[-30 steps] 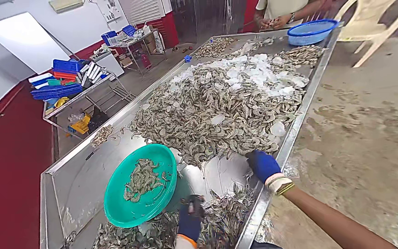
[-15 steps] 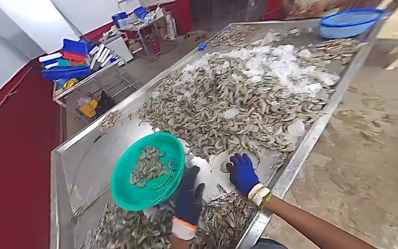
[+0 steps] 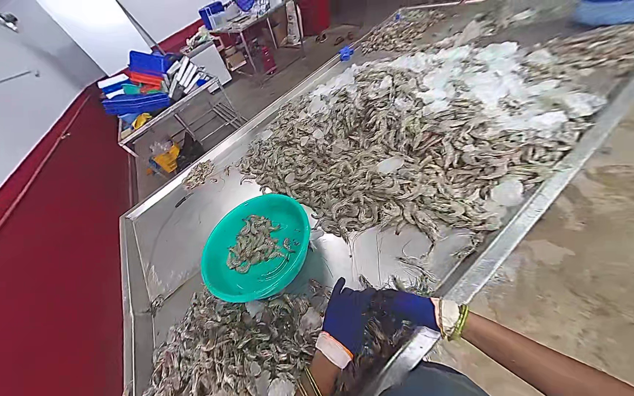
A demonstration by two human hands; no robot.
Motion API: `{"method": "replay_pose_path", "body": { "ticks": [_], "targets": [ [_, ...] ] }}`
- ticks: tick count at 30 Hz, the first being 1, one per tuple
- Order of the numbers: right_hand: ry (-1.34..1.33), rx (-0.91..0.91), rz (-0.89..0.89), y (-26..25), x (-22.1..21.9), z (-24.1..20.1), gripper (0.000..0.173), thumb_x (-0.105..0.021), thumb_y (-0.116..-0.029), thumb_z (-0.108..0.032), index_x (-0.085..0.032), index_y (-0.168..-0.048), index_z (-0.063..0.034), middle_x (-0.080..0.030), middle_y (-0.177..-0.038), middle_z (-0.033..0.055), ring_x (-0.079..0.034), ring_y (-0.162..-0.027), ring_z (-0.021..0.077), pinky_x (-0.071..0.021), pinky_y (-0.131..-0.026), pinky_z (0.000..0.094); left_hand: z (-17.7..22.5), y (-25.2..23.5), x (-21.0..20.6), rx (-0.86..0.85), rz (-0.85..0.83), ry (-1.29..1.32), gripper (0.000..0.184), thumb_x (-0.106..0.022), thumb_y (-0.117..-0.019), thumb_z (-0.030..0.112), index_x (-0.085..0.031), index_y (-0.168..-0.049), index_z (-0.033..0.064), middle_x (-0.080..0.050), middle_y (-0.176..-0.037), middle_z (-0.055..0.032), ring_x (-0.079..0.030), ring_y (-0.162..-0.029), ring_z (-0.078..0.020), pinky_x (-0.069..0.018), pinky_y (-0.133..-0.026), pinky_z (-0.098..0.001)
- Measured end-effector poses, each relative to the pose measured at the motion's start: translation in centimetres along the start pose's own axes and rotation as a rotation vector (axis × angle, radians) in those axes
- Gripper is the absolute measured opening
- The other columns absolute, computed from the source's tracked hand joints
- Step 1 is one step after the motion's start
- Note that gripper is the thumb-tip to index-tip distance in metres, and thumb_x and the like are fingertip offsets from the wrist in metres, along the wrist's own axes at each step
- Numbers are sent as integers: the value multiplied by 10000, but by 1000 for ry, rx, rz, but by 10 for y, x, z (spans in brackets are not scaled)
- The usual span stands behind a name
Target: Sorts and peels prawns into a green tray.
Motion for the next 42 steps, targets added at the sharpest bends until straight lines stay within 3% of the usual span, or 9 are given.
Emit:
{"method": "replay_pose_path", "body": {
  "ticks": [4, 9, 19, 24, 27, 30, 33, 37, 42],
  "targets": [
    [505, 71, 471, 6, 33, -14, 303, -556, -1058, -263, -702, -1202, -39, -688, -1213, 212, -633, -1190, 401, -452, -1049, 603, -9, -2, 7, 504, -217, 297, 372, -469, -1091, 228, -517, -1433, 88, -686, -1211, -226, -667, -1152, -383, -510, -1009, -563],
    [820, 416, 470, -6, 12, -29, 309, -724, -939, -187, -732, -1222, -63, -675, -1322, 186, -472, -1409, 474, -195, -1205, 722, -8, 7, 2, 354, -135, 787, 364, -344, -1112, 124, -497, -1383, -64, -630, -963, -158, -602, -835, -201, -526, -850, -377],
    [1003, 240, 429, -18, 18, -13, 36, -683, -867, -9, -716, -863, 1, -712, -885, 194, -679, -972, 425, -432, -1045, 637, -9, 32, 14, 373, -217, 921, 377, -361, -1108, 122, -488, -1393, -91, -623, -1062, -148, -590, -860, -121, -529, -845, -300],
    [687, 186, 518, -5, 58, 17, 293, -636, -975, -206, -705, -1199, -31, -647, -1298, 253, -566, -1277, 478, -399, -1105, 640, -29, 44, 49, 376, 137, 1131, 371, -319, -1113, 133, -556, -1280, -99, -669, -943, -97, -636, -806, -101, -566, -771, -288],
    [599, 286, 631, -3, 47, 25, 366, -695, -920, -185, -700, -1251, -30, -567, -1426, 283, -533, -1312, 518, -403, -1091, 673, -51, 62, 96, 379, 360, 1584, 654, -73, -1102, 485, -319, -1528, 53, -643, -1337, -168, -705, -1092, -290, -607, -829, -429],
    [555, 368, 766, -1, 49, 37, 341, -724, -862, -152, -733, -1183, -38, -588, -1398, 284, -562, -1257, 549, -445, -1019, 712, -80, 95, 103, 800, 480, 745, 321, -491, -1082, 145, -603, -1335, -18, -727, -1161, -149, -737, -965, -217, -611, -855, -361],
    [541, 353, 800, -1, 53, 58, 313, -708, -853, -129, -737, -1151, -37, -599, -1370, 290, -573, -1218, 568, -467, -958, 725, -106, 97, 71, 1015, 125, 118, 361, -483, -1080, 260, -633, -1407, 231, -674, -1344, -116, -641, -1241, -326, -477, -1068, -560],
    [575, 341, 805, 6, 72, 59, 285, -690, -878, -124, -737, -1145, -35, -602, -1369, 283, -574, -1209, 571, -471, -946, 727, -139, 72, 39, 988, -110, -54, 483, -497, -1045, 185, -522, -1498, 351, -637, -1406, -90, -625, -1259, -351, -499, -1019, -608],
    [655, 94, 783, 45, 124, 54, 225, -616, -990, -78, -744, -1175, -70, -677, -1239, 266, -630, -1163, 513, -494, -953, 693, -161, 72, 15, 875, 37, -129, 383, -548, -1022, 281, -637, -1379, 390, -663, -1380, -36, -645, -1236, -328, -494, -1013, -638]
  ]
}}
Point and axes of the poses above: each hand's wrist, its own y-axis away from the middle knuckle, its own x-axis out of the back of the hand, z = x × y, the point moved 3 cm from there along -y, towards the middle knuckle
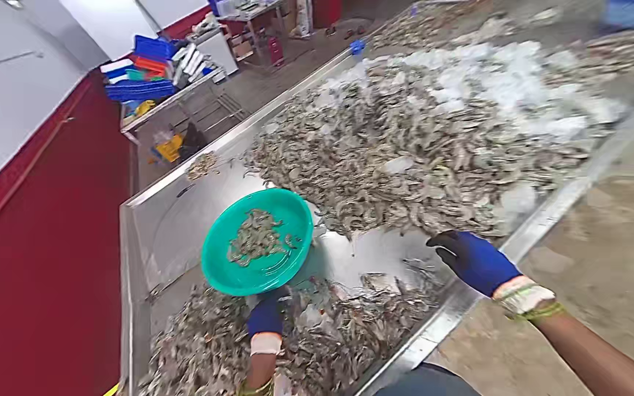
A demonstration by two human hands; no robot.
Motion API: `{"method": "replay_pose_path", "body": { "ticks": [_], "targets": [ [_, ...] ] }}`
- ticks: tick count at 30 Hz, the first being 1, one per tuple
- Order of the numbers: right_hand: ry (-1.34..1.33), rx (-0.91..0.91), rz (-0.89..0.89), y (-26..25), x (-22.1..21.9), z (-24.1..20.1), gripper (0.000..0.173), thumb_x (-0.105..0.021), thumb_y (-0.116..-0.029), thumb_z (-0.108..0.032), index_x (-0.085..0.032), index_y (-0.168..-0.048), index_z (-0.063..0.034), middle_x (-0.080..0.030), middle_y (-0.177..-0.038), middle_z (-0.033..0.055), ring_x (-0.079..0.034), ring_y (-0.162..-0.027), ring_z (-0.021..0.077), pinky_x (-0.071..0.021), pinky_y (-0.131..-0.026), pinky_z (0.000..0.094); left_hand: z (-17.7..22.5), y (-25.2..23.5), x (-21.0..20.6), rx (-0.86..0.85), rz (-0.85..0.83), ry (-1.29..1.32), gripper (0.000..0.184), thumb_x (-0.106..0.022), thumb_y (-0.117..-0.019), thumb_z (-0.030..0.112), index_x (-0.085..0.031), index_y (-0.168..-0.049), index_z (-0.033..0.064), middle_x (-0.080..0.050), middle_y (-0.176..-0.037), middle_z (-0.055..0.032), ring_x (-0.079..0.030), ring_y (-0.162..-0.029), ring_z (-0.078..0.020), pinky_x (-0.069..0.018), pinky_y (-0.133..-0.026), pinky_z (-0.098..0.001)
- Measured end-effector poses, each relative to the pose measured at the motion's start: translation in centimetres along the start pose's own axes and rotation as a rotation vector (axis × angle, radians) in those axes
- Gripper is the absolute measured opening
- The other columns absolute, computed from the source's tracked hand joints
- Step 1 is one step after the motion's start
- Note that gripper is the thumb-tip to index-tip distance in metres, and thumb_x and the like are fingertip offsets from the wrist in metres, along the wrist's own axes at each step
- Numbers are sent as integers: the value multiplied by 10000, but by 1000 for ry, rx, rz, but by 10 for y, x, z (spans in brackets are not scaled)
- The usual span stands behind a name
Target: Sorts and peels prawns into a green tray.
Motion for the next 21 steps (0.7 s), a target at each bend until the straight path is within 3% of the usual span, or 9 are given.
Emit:
{"method": "replay_pose_path", "body": {
  "ticks": [2, 4, 8, 9, 11, 13, 15, 19, 21],
  "targets": [
    [88, 203, -120, -3, 8, 3, 232, -621, -942, 12, -792, -1064, -86, -735, -1156, 193, -675, -1112, 444, -518, -958, 633, 3, 22, 18, 11, -25, 21, 371, -548, -1046, 301, -628, -1408, 319, -650, -1395, -60, -640, -1244, -329, -502, -1024, -601],
    [86, 459, -313, -10, -2, 0, 297, -640, -884, 91, -812, -1040, -93, -721, -1234, 167, -638, -1184, 438, -461, -1045, 632, 2, 48, 33, -54, 55, 125, 342, -568, -1045, 282, -674, -1367, 235, -687, -1327, -104, -664, -1197, -363, -500, -1018, -611],
    [131, 625, -482, -42, -36, 8, 310, -654, -945, 25, -716, -1246, -15, -667, -1298, 243, -609, -1226, 472, -436, -1080, 621, 10, 59, 84, -264, 468, 473, 247, -668, -976, 160, -758, -1195, 87, -756, -1107, -163, -737, -895, -353, -559, -844, -618],
    [119, 586, -439, -52, -40, 13, 317, -655, -938, 38, -715, -1245, -14, -658, -1315, 249, -606, -1237, 476, -436, -1084, 625, 13, 51, 100, -256, 571, 542, 296, -678, -974, 157, -725, -1255, 76, -739, -1151, -175, -727, -823, -329, -570, -776, -586],
    [158, 471, -297, -65, -40, 25, 319, -691, -933, -35, -725, -1250, -53, -635, -1365, 231, -566, -1300, 465, -410, -1118, 631, 23, 38, 124, -164, 645, 627, 555, -683, -981, 163, -513, -1505, 93, -581, -1451, -178, -729, -923, -309, -578, -828, -523],
    [276, 388, -152, -61, -45, 31, 265, -725, -902, -138, -747, -1162, -90, -641, -1340, 218, -545, -1314, 468, -386, -1122, 651, 43, 37, 128, -155, 661, 734, 644, -665, -988, 150, -399, -1571, 88, -529, -1494, -189, -726, -954, -280, -591, -837, -462],
    [308, 167, -175, -39, -57, 14, 274, -703, -914, -144, -732, -1171, -56, -643, -1286, 260, -553, -1273, 495, -392, -1097, 674, 81, 47, 106, -251, 531, 836, 527, -643, -994, 123, -498, -1493, 38, -655, -1289, -220, -722, -929, -276, -595, -826, -444],
    [183, 17, -303, 9, -77, -75, 260, -642, -989, -166, -710, -1199, -29, -671, -1217, 266, -648, -1129, 484, -519, -924, 647, 160, 68, 20, -466, -215, 893, 443, -518, -1057, 111, -494, -1486, 1, -603, -1408, -207, -643, -1222, -276, -484, -1088, -430],
    [189, 8, -333, 18, -73, -117, 261, -626, -1001, -143, -700, -1222, -25, -666, -1243, 250, -648, -1145, 457, -521, -933, 612, 177, 73, -5, -479, -370, 842, 429, -450, -1085, 112, -468, -1502, 11, -585, -1426, -216, -590, -1301, -305, -434, -1140, -465]
  ]
}}
Point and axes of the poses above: each hand's wrist, its own y-axis away from the middle knuckle, its own x-axis out of the back of the hand, z = x × y, the point moved 3 cm from there along -y, towards the middle knuckle
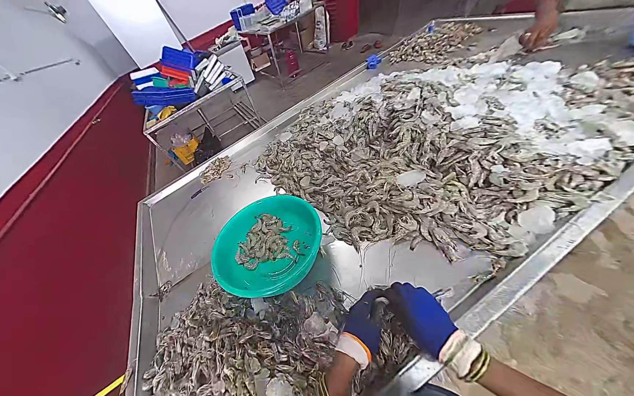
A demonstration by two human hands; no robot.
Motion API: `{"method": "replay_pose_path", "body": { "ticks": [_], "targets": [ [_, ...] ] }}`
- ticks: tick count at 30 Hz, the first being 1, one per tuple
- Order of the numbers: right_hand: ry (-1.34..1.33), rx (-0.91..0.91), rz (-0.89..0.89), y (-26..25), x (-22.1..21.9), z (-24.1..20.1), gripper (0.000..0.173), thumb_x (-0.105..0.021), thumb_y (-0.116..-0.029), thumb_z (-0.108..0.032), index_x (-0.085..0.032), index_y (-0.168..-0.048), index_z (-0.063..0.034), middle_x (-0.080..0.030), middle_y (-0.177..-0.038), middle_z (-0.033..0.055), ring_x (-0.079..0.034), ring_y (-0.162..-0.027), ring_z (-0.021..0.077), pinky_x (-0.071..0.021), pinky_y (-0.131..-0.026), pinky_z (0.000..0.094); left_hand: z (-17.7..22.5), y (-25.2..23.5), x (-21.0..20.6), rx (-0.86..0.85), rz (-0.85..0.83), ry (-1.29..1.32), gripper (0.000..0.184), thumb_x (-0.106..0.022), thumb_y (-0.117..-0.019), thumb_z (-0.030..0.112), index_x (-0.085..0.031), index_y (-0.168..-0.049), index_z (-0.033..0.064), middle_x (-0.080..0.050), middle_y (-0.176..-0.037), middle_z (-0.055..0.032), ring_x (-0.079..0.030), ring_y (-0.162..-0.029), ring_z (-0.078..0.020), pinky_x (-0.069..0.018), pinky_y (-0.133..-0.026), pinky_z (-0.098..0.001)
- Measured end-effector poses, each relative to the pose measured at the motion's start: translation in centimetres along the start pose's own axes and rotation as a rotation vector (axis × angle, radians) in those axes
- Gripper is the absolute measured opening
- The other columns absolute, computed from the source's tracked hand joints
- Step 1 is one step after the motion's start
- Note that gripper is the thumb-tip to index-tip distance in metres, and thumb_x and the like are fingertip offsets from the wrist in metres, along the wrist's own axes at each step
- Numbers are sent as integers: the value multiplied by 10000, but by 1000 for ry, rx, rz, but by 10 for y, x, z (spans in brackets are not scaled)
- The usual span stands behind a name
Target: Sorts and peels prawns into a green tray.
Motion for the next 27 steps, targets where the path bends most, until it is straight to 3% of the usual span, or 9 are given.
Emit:
{"method": "replay_pose_path", "body": {
  "ticks": [5, 8, 11, 14, 16, 18, 21, 23, 27],
  "targets": [
    [62, 16, 48, 2, 12, -32, 230, -602, -957, -96, -687, -1122, 40, -671, -1201, 235, -641, -1144, 419, -471, -986, 567, 14, 12, -3, 250, 34, -263, 439, -459, -1085, 179, -438, -1520, 118, -655, -1318, -206, -632, -1238, -366, -475, -1063, -575],
    [75, 73, 63, -4, 13, -29, 193, -604, -959, -106, -704, -1054, 29, -701, -1124, 217, -661, -1099, 401, -466, -1002, 565, 16, 15, 5, 205, -18, -290, 397, -405, -1111, 218, -488, -1480, 100, -670, -1262, -224, -649, -1185, -379, -480, -1039, -580],
    [46, 101, -34, -6, 23, -28, 209, -594, -975, -125, -697, -1097, 10, -689, -1163, 213, -641, -1140, 409, -458, -997, 581, 13, 17, 13, 138, -43, -210, 395, -361, -1126, 234, -525, -1432, 45, -667, -1213, -244, -654, -1120, -369, -483, -1017, -549],
    [64, 46, -118, -21, 36, -8, 179, -581, -975, -94, -712, -1054, 0, -704, -1110, 232, -666, -1087, 441, -506, -899, 627, 7, 24, 28, 120, -7, -84, 371, -376, -1116, 178, -530, -1412, 15, -678, -1125, -229, -669, -999, -327, -525, -937, -508],
    [109, 6, -320, -41, 45, 19, 255, -574, -1029, -217, -697, -1138, -23, -667, -1214, 266, -632, -1157, 488, -495, -900, 688, -6, 31, 39, 53, 48, 83, 340, -393, -1099, 131, -509, -1377, -25, -640, -921, -131, -623, -767, -197, -549, -752, -381],
    [103, -50, -410, -67, 56, 32, 419, -558, -1053, -394, -690, -1277, -64, -598, -1362, 292, -563, -1263, 514, -443, -991, 716, -14, 36, 46, 3, 20, 219, 362, -488, -1034, 43, -465, -1376, -74, -646, -1019, -155, -650, -861, -182, -568, -824, -357],
    [-16, -235, -207, -124, 72, 14, 526, -509, -1049, -474, -681, -1225, -9, -654, -1282, 295, -614, -1227, 492, -469, -963, 706, -10, 32, 44, -29, 117, 283, 209, -651, -976, 89, -576, -1091, -68, -603, -898, -116, -608, -735, -140, -556, -697, -316],
    [-113, -335, -35, -155, 64, -6, 519, -557, -1033, -435, -651, -1290, 6, -652, -1296, 295, -617, -1228, 489, -468, -975, 696, -8, 31, 39, -44, 237, 277, 156, -616, -996, 116, -641, -1020, -36, -610, -879, -76, -592, -663, -99, -543, -598, -277],
    [-99, -323, -40, -149, 21, -41, 364, -535, -1009, -48, -587, -1350, 68, -610, -1330, 329, -586, -1249, 514, -466, -1027, 655, -13, 33, 38, -49, 340, 111, 317, -532, -1003, 23, -671, -1285, 55, -714, -1148, -130, -684, -980, -200, -556, -896, -403]
  ]
}}
Point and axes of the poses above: each hand's wrist, its own y-axis away from the middle knuckle, its own x-axis out of the back of the hand, z = x × y, the point moved 3 cm from there along -y, towards the middle knuckle
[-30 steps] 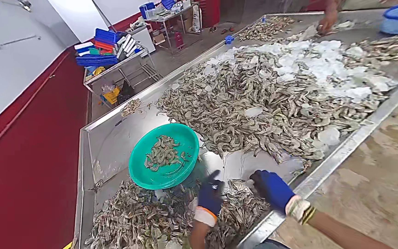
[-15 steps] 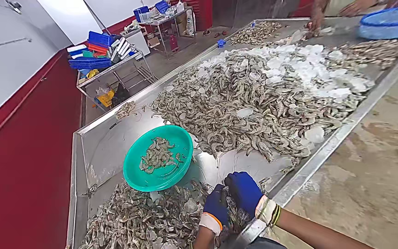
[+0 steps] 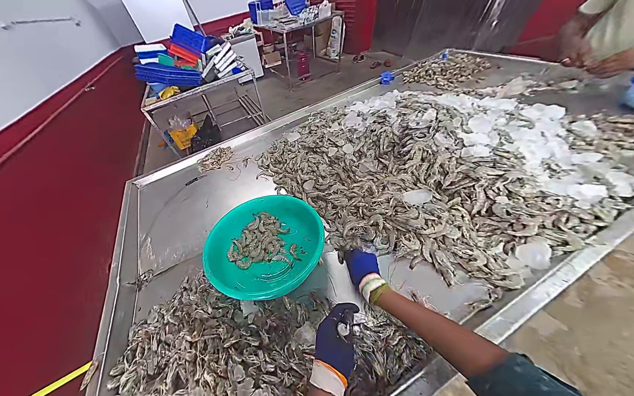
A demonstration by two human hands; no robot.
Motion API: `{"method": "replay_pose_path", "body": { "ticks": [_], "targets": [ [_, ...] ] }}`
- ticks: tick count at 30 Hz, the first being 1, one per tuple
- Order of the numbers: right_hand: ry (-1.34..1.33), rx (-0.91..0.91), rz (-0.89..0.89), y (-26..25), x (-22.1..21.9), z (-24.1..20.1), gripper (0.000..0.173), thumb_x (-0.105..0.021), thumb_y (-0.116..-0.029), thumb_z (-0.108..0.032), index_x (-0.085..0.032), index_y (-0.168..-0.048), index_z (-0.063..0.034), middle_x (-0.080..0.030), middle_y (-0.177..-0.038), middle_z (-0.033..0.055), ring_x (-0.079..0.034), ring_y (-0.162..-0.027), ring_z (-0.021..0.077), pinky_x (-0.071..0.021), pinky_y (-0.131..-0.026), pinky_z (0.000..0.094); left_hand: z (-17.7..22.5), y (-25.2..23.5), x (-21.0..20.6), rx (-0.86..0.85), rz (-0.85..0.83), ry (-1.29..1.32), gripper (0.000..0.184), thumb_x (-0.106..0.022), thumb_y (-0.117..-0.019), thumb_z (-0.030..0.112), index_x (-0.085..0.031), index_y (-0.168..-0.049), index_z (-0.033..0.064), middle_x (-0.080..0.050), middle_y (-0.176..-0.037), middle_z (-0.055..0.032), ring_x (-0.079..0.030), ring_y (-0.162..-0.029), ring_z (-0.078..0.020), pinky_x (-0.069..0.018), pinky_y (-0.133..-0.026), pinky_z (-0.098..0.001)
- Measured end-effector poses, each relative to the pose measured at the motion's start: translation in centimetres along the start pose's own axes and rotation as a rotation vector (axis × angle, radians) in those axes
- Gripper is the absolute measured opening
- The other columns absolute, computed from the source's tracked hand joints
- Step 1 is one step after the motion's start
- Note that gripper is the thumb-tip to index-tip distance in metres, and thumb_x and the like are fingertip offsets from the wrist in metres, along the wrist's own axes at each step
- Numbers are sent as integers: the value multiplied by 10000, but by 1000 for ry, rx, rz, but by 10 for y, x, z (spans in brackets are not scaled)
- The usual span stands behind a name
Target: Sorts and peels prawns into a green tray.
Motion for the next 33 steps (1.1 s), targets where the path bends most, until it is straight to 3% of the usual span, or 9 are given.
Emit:
{"method": "replay_pose_path", "body": {
  "ticks": [2, 5, 7, 12, 16, 19, 23, 27, 33],
  "targets": [
    [97, 21, -86, 37, -11, 8, 350, -536, -993, -12, -603, -1335, 19, -622, -1316, 298, -615, -1199, 502, -503, -973, 642, -9, 1, -1, -8, 38, -80, 459, -550, -959, -22, -621, -1395, 103, -706, -1131, -129, -670, -989, -221, -536, -929, -416],
    [185, 47, -158, 83, -6, 28, 398, -531, -1005, -66, -538, -1401, -24, -619, -1326, 279, -648, -1160, 481, -533, -936, 619, -9, -3, -9, -122, 39, -215, 521, -512, -990, -8, -519, -1502, 89, -552, -1495, -139, -488, -1419, -281, -377, -1195, -408],
    [196, 129, -136, 114, 3, 32, 357, -506, -1024, -105, -577, -1365, -28, -612, -1334, 252, -651, -1149, 456, -540, -916, 604, -7, -10, -23, -214, 33, -273, 556, -530, -968, -38, -488, -1517, 44, -474, -1559, -183, -368, -1496, -371, -300, -1239, -468],
    [220, 242, 26, 151, -15, 50, 295, -609, -970, -88, -682, -1245, -9, -641, -1310, 226, -632, -1184, 432, -519, -947, 582, 14, 0, -40, 139, -241, -423, 665, -606, -868, -52, -512, -1486, 176, -674, -1304, -158, -647, -1212, -345, -510, -1030, -561],
    [261, 350, 151, 155, -42, 66, 267, -730, -859, -147, -735, -1073, 14, -718, -1136, 201, -668, -1123, 391, -413, -1085, 594, 20, 13, -42, 319, -447, -508, 575, -586, -932, 35, -490, -1489, 137, -645, -1325, -217, -619, -1240, -398, -485, -1033, -608],
    [230, 454, 297, 154, -47, 76, 112, -713, -848, -64, -759, -938, -15, -751, -973, 166, -718, -993, 370, -471, -1039, 579, 5, 16, -42, 244, -521, -401, 572, -604, -945, 29, -478, -1501, 78, -582, -1421, -216, -561, -1328, -358, -430, -1123, -557],
    [193, 345, 32, 142, -11, 85, 168, -632, -931, -94, -744, -1015, -1, -725, -1093, 222, -658, -1131, 434, -473, -1021, 603, -1, 17, -26, 192, -427, -241, 507, -605, -959, 8, -518, -1457, 32, -595, -1389, -235, -572, -1306, -343, -428, -1130, -511],
    [344, 198, -407, 97, 25, 117, 416, -639, -1010, -384, -683, -1309, -99, -568, -1418, 267, -506, -1332, 503, -421, -1040, 694, -14, 13, 5, 85, -293, -19, 426, -552, -971, -25, -533, -1397, -19, -657, -1201, -209, -657, -1052, -259, -529, -970, -422],
    [196, 366, -99, 20, 70, 10, 374, -486, -1075, -306, -700, -1211, -31, -646, -1292, 277, -606, -1226, 487, -475, -984, 688, -10, 3, -2, -61, -184, 132, 336, -640, -890, -37, -616, -1225, -24, -691, -1076, -143, -670, -965, -165, -558, -902, -357]
  ]
}}
Point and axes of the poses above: each hand's wrist, its own y-axis away from the middle knuckle, its own x-axis out of the back of the hand, z = x × y, the point moved 3 cm from there along -y, towards the middle knuckle
